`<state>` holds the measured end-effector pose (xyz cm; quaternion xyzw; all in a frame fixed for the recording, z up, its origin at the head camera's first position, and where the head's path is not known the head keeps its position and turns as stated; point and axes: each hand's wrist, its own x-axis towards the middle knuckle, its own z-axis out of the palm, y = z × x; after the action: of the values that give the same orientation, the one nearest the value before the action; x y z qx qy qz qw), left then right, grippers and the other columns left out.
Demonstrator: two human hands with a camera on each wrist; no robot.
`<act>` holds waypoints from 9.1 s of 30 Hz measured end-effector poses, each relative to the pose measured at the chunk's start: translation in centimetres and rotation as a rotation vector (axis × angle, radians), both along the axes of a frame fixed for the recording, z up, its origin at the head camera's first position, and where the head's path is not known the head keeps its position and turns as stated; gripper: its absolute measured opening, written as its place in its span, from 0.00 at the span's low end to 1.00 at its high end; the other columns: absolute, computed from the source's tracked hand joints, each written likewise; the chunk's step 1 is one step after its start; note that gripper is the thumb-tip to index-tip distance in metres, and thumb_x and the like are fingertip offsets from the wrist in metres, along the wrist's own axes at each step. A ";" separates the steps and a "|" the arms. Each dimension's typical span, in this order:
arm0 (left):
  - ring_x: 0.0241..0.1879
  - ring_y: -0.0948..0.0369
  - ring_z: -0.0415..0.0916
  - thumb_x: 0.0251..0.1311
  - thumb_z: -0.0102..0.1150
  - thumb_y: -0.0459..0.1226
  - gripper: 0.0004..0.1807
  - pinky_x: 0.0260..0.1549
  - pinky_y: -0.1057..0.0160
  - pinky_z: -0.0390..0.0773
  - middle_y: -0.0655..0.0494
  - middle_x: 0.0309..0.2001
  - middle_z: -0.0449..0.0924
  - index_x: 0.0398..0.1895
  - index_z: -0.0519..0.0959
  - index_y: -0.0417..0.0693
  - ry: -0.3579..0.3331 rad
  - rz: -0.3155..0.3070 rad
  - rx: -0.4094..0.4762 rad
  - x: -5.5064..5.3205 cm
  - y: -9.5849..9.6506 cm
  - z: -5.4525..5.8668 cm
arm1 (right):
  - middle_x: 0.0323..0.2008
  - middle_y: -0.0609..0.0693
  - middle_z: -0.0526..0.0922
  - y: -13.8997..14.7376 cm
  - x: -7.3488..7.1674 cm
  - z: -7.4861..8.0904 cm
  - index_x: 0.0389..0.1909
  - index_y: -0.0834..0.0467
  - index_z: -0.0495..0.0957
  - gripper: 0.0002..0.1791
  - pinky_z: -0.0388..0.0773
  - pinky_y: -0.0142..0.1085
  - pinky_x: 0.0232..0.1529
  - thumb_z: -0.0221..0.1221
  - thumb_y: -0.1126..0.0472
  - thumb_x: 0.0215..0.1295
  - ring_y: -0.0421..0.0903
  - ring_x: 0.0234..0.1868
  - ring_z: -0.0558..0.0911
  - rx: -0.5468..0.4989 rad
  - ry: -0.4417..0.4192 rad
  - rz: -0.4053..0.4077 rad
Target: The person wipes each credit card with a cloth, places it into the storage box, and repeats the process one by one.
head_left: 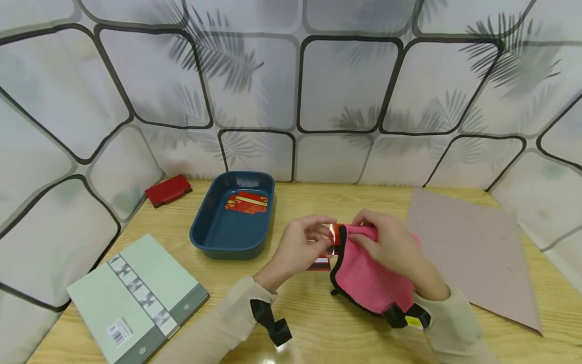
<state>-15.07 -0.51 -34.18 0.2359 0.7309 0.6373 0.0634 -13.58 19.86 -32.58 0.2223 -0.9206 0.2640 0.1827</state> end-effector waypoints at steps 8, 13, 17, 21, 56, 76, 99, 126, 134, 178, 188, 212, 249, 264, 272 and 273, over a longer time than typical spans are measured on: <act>0.28 0.56 0.80 0.57 0.54 0.19 0.21 0.30 0.57 0.85 0.36 0.39 0.77 0.55 0.76 0.35 -0.005 -0.016 0.041 -0.1 -0.7 0.3 | 0.25 0.46 0.78 1.6 0.0 0.8 0.33 0.53 0.78 0.09 0.67 0.32 0.26 0.68 0.64 0.55 0.42 0.25 0.70 0.004 -0.039 -0.059; 0.27 0.60 0.79 0.57 0.54 0.19 0.22 0.32 0.57 0.85 0.38 0.38 0.77 0.56 0.75 0.34 -0.035 -0.025 0.063 -0.2 -1.1 0.4 | 0.23 0.45 0.77 2.6 0.2 1.1 0.33 0.51 0.78 0.10 0.67 0.32 0.25 0.69 0.64 0.54 0.42 0.24 0.70 0.022 0.006 -0.090; 0.26 0.58 0.80 0.57 0.55 0.20 0.22 0.29 0.57 0.85 0.39 0.38 0.77 0.56 0.76 0.36 -0.023 0.015 0.047 -0.3 -1.7 0.5 | 0.23 0.44 0.79 3.3 0.2 1.2 0.32 0.50 0.78 0.10 0.67 0.33 0.26 0.69 0.64 0.54 0.42 0.26 0.71 0.042 0.059 -0.103; 0.27 0.55 0.81 0.57 0.57 0.21 0.22 0.29 0.56 0.85 0.40 0.38 0.78 0.56 0.77 0.38 0.008 0.072 0.010 -0.6 -2.3 0.5 | 0.28 0.46 0.82 4.3 0.0 1.4 0.32 0.49 0.80 0.09 0.70 0.38 0.30 0.68 0.65 0.53 0.44 0.30 0.75 0.080 0.070 -0.097; 0.31 0.58 0.82 0.58 0.52 0.20 0.20 0.29 0.65 0.84 0.38 0.39 0.80 0.54 0.76 0.36 0.004 -0.090 -0.027 -0.4 0.5 -0.4 | 0.28 0.39 0.80 0.2 -0.2 0.1 0.33 0.49 0.78 0.10 0.73 0.29 0.28 0.68 0.65 0.55 0.34 0.27 0.73 0.002 -0.007 0.171; 0.25 0.63 0.74 0.56 0.49 0.18 0.19 0.30 0.55 0.85 0.42 0.37 0.74 0.51 0.73 0.31 -0.076 -0.060 0.048 -0.3 -0.8 -0.5 | 0.19 0.39 0.71 2.3 -0.8 0.1 0.31 0.51 0.76 0.12 0.65 0.29 0.22 0.71 0.63 0.51 0.36 0.21 0.66 0.052 0.034 0.029; 0.18 0.61 0.76 0.55 0.45 0.19 0.15 0.21 0.67 0.79 0.47 0.29 0.74 0.44 0.77 0.32 -0.135 0.089 0.067 -0.7 -1.3 0.1 | 0.23 0.40 0.76 5.1 -0.4 1.6 0.32 0.49 0.78 0.11 0.66 0.29 0.24 0.71 0.61 0.51 0.36 0.24 0.68 0.078 0.052 -0.024; 0.14 0.64 0.61 0.67 0.56 0.40 0.11 0.13 0.69 0.61 0.57 0.20 0.72 0.38 0.83 0.41 -0.109 0.283 -0.008 -0.9 -0.9 -0.4 | 0.22 0.33 0.75 3.9 0.7 2.3 0.32 0.46 0.78 0.13 0.69 0.25 0.26 0.71 0.63 0.51 0.32 0.23 0.71 0.004 0.061 0.123; 0.10 0.65 0.68 0.69 0.50 0.34 0.09 0.11 0.71 0.63 0.54 0.21 0.81 0.41 0.77 0.36 -0.272 0.144 0.025 -0.9 0.4 -1.3 | 0.21 0.33 0.74 3.0 0.7 2.1 0.32 0.44 0.77 0.11 0.69 0.26 0.26 0.69 0.61 0.55 0.32 0.22 0.70 0.004 0.025 0.150; 0.09 0.63 0.65 0.65 0.39 0.25 0.25 0.11 0.67 0.70 0.39 0.19 0.74 0.65 0.58 0.46 0.046 -0.215 -0.046 1.9 1.1 -2.4 | 0.21 0.37 0.73 1.1 0.5 0.3 0.30 0.51 0.74 0.12 0.69 0.27 0.21 0.69 0.64 0.54 0.31 0.21 0.68 -0.018 -0.038 0.203; 0.15 0.63 0.64 0.64 0.37 0.25 0.23 0.18 0.70 0.67 0.42 0.19 0.71 0.62 0.60 0.45 0.025 -0.129 0.010 1.8 0.5 -2.5 | 0.19 0.39 0.69 2.7 0.2 0.6 0.37 0.54 0.74 0.15 0.65 0.28 0.18 0.70 0.64 0.52 0.32 0.17 0.65 0.026 0.012 0.063; 0.12 0.60 0.68 0.66 0.39 0.25 0.26 0.14 0.67 0.73 0.37 0.20 0.75 0.66 0.60 0.51 -0.034 -0.147 0.014 0.8 -0.2 -2.8 | 0.19 0.35 0.70 3.0 0.8 1.9 0.36 0.46 0.79 0.10 0.67 0.27 0.22 0.68 0.59 0.57 0.31 0.20 0.66 0.092 0.018 0.140; 0.08 0.66 0.56 0.69 0.40 0.25 0.26 0.09 0.71 0.59 0.30 0.23 0.74 0.67 0.53 0.47 0.088 -0.415 0.018 0.3 -0.4 -2.6 | 0.26 0.40 0.78 0.6 0.2 -0.1 0.30 0.52 0.78 0.14 0.76 0.28 0.27 0.73 0.67 0.45 0.33 0.27 0.75 0.027 0.271 0.223; 0.10 0.65 0.63 0.65 0.38 0.23 0.27 0.10 0.70 0.65 0.37 0.18 0.72 0.66 0.56 0.48 0.070 -0.230 0.060 0.7 -0.7 -2.7 | 0.30 0.42 0.82 4.2 -0.1 1.2 0.30 0.52 0.80 0.14 0.77 0.37 0.36 0.73 0.68 0.44 0.41 0.32 0.80 0.086 0.245 0.038; 0.11 0.60 0.69 0.68 0.38 0.25 0.25 0.11 0.62 0.75 0.35 0.19 0.74 0.67 0.56 0.47 0.053 -0.222 0.054 0.3 -1.0 -2.9 | 0.25 0.35 0.76 5.1 0.8 2.6 0.29 0.45 0.77 0.14 0.67 0.28 0.30 0.71 0.65 0.50 0.35 0.28 0.70 0.057 0.146 0.057; 0.12 0.60 0.71 0.69 0.38 0.26 0.25 0.12 0.62 0.76 0.35 0.20 0.74 0.68 0.56 0.48 0.048 -0.239 0.050 0.2 -1.0 -2.9 | 0.24 0.34 0.74 5.2 0.9 2.8 0.28 0.43 0.76 0.15 0.66 0.27 0.29 0.70 0.65 0.51 0.34 0.27 0.69 0.050 0.122 0.074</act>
<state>-14.84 -1.51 -37.08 0.3380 0.6830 0.6372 0.1153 -12.64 25.03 -29.75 0.2764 -0.9052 0.2335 0.2231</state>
